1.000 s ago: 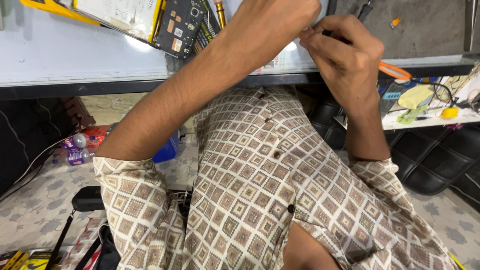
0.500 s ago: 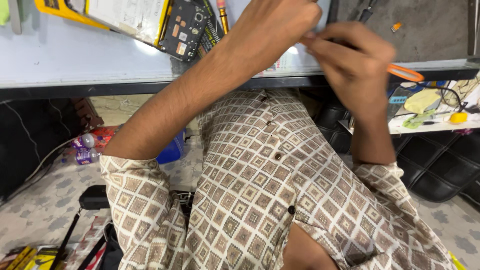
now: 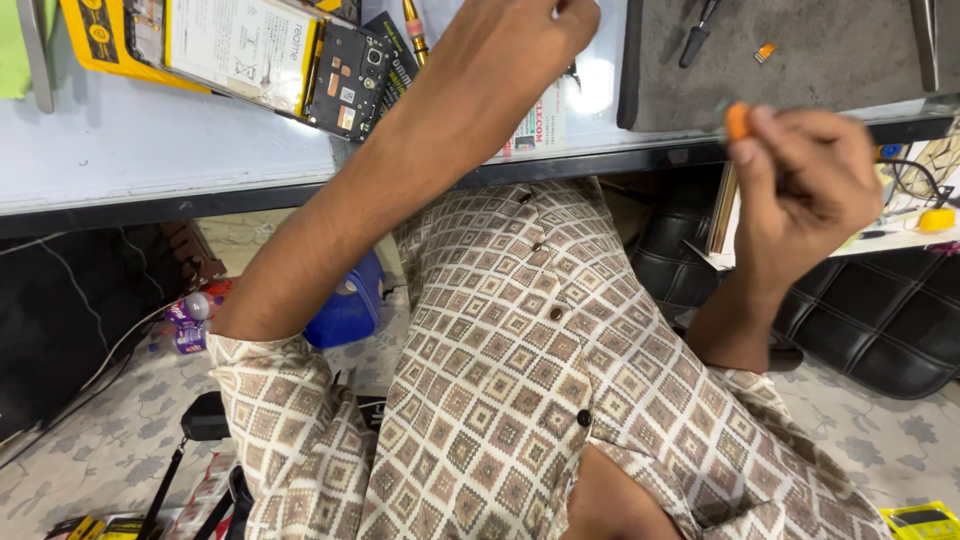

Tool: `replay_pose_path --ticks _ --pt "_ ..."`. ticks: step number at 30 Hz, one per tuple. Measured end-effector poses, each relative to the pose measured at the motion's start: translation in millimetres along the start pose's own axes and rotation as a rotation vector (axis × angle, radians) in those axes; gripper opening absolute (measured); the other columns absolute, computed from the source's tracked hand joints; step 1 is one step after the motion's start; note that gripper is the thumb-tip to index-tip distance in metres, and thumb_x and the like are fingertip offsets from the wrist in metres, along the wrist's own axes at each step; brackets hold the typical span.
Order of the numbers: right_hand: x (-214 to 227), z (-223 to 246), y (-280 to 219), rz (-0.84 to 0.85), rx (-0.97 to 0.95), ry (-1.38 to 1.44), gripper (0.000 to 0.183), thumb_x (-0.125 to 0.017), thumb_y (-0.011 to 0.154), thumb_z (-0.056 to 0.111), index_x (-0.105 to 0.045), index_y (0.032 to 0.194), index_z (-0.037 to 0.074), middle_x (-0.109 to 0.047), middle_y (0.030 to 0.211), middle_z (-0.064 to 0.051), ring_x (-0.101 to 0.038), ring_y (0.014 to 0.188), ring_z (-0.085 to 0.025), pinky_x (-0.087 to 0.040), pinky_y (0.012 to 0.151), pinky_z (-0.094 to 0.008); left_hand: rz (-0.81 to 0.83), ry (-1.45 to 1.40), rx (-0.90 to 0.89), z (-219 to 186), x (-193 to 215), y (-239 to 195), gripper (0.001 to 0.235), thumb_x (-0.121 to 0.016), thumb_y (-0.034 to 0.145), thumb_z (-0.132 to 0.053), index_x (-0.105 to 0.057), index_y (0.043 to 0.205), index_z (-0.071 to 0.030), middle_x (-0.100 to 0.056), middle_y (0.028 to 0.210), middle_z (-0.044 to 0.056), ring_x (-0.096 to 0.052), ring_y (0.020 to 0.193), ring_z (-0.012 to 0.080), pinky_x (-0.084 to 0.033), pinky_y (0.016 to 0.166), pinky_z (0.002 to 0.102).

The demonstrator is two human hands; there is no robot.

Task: The person handles a small circuit board and a disassembled mobile phone. They use a screwdriver to remove and reinsert screws on the phone chassis, then use pliers to manipulate a small component. The person repeatedly adjusts the circuit board and phone parts on the workbench.

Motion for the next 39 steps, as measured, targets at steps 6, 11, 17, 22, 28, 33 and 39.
replay_pose_path --ticks 6,11,17,22,28,33,39 --pt "30 -50 28 -0.362 0.033 -0.151 0.016 -0.077 0.110 -0.016 -0.076 0.122 -0.005 -0.075 0.104 -0.012 -0.054 0.075 -0.013 -0.042 0.061 -0.024 -0.041 -0.717 0.184 -17 43 -20 0.012 -0.075 0.100 0.000 -0.068 0.108 0.004 -0.074 0.097 0.009 -0.074 0.088 0.0136 -0.055 0.071 0.024" --pt "5 -93 76 -0.197 0.064 -0.456 0.011 -0.081 0.104 -0.009 -0.071 0.103 -0.005 -0.065 0.086 -0.008 -0.054 0.069 -0.014 -0.042 0.063 -0.031 -0.092 -1.192 0.337 -38 45 -36 0.015 -0.076 0.108 0.001 -0.067 0.121 0.003 -0.074 0.097 0.003 -0.070 0.088 0.0024 -0.057 0.081 0.016" --pt "-13 -34 74 -0.113 0.311 -0.343 0.009 -0.073 0.105 -0.015 -0.070 0.111 -0.010 -0.068 0.101 -0.015 -0.067 0.090 -0.022 -0.053 0.075 -0.036 -0.082 -1.305 0.459 -48 45 -48 0.025 -0.073 0.097 0.001 -0.066 0.121 0.005 -0.074 0.099 0.005 -0.072 0.089 0.0047 -0.061 0.082 0.020" --pt "-6 36 51 -0.077 0.224 0.180 0.016 -0.075 0.108 -0.001 -0.070 0.123 -0.007 -0.068 0.117 -0.022 -0.070 0.098 -0.028 -0.062 0.077 -0.038 -0.052 -1.316 0.446 -62 50 -58 0.025 -0.075 0.103 0.000 -0.067 0.126 0.005 -0.075 0.101 0.006 -0.070 0.087 0.0033 -0.058 0.079 0.017" --pt "-30 108 50 0.355 0.539 0.376 0.030 -0.082 0.083 0.006 -0.064 0.101 -0.010 -0.066 0.099 -0.025 -0.073 0.091 -0.035 -0.067 0.074 -0.042 -0.032 -1.207 0.393 -71 59 -59 0.026 -0.078 0.101 -0.002 -0.069 0.126 0.001 -0.072 0.095 0.005 -0.067 0.083 0.0035 -0.057 0.075 0.017" --pt "-38 127 50 0.413 0.613 0.457 0.021 -0.083 0.082 0.001 -0.067 0.094 -0.007 -0.069 0.093 -0.023 -0.074 0.090 -0.034 -0.066 0.074 -0.042 -0.042 -1.204 0.372 -75 65 -60 0.028 -0.079 0.099 -0.004 -0.070 0.126 -0.002 -0.073 0.098 0.006 -0.069 0.083 0.0049 -0.061 0.074 0.019" --pt "-37 132 47 0.479 0.625 0.490 0.023 -0.082 0.083 0.005 -0.066 0.096 -0.006 -0.069 0.094 -0.022 -0.074 0.090 -0.034 -0.067 0.076 -0.043 -0.018 -1.166 0.343 -80 68 -64 0.027 -0.080 0.098 -0.007 -0.072 0.124 -0.003 -0.075 0.098 0.006 -0.075 0.082 0.0070 -0.064 0.074 0.019"
Point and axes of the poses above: each hand's wrist, its own y-axis towards the middle knuckle, its own x-axis out of the back of the hand, z = x × y, the point moved 9 cm from there along y, towards the middle knuckle
